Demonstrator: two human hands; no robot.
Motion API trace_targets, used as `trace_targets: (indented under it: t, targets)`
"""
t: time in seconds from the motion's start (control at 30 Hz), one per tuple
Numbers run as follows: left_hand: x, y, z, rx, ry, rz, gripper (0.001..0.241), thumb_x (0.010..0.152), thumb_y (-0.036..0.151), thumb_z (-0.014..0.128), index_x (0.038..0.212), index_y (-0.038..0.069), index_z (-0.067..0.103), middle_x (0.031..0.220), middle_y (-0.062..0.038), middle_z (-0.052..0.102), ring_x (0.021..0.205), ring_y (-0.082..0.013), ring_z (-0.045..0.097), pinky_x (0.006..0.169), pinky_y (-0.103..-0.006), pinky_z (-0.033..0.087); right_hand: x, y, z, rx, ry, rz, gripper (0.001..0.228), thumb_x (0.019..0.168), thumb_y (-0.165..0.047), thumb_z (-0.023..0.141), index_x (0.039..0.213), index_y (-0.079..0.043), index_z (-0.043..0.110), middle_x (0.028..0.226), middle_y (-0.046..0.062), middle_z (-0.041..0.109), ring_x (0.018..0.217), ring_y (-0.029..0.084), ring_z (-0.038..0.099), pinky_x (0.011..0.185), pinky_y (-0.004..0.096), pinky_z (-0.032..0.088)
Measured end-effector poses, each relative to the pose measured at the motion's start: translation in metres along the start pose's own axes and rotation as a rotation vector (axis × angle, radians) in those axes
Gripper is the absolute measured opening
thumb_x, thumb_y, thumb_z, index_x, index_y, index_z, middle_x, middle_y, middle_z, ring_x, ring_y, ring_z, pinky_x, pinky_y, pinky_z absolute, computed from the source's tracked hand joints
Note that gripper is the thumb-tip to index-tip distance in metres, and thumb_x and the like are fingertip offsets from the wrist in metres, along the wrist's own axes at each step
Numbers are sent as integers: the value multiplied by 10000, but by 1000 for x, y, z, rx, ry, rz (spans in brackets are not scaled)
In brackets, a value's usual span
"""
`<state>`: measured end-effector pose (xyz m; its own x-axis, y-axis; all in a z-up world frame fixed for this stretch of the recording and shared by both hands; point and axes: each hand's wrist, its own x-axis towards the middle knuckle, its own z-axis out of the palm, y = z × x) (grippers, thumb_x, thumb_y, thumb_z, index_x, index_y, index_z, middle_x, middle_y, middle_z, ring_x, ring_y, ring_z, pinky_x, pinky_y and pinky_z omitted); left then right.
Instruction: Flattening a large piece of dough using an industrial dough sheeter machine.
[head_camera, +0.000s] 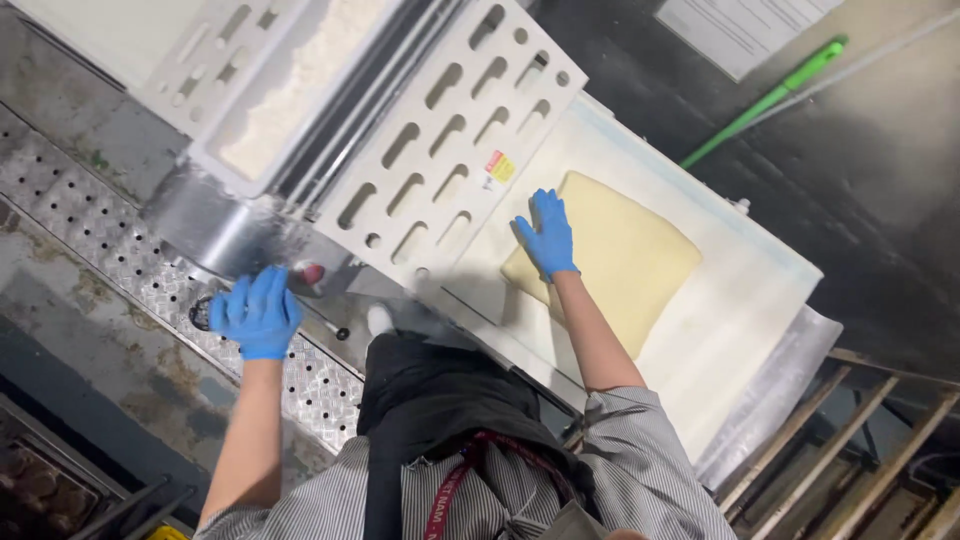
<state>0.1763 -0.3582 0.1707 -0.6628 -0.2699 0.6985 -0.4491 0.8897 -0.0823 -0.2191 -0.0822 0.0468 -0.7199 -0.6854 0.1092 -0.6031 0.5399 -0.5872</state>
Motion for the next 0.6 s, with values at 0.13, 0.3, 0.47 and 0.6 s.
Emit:
trace_targets:
  t: [0.13,0.3,0.47,0.6]
  targets:
    - [17,-115,-28,345,157,85,119,921,225,728,1035,222,760,1009,37,652,1089,-232,552,913,-455,424,81,-100,7,184,328,-164,372,990,-188,743,1328,-59,657,1331,175,672,1261,348,629,1072,426,518]
    - [-4,-225,76,-231,292,-518,171,1006,72,716,1170,77,761,1030,-104,684,882,-260,639,752,-385,508,207,-247,4,126,370,-424,244,999,-85,727,1240,-56,702,1253,147,695,1171,347,667,998,419,545]
    - [-45,-307,189,-504,139,-995,88,1057,121,738,1048,38,709,919,-82,687,795,-218,626,761,-358,519,316,-271,68,-67,324,-506,230,917,-38,710,1146,-37,734,1175,163,710,1079,373,663,916,429,548]
    - [-40,-316,219,-649,-33,-1125,139,914,123,733,1021,56,789,907,-103,746,789,-184,680,723,-341,547,371,-280,85,-266,110,-328,178,867,-123,756,1028,-60,798,1019,200,732,946,403,682,881,452,542]
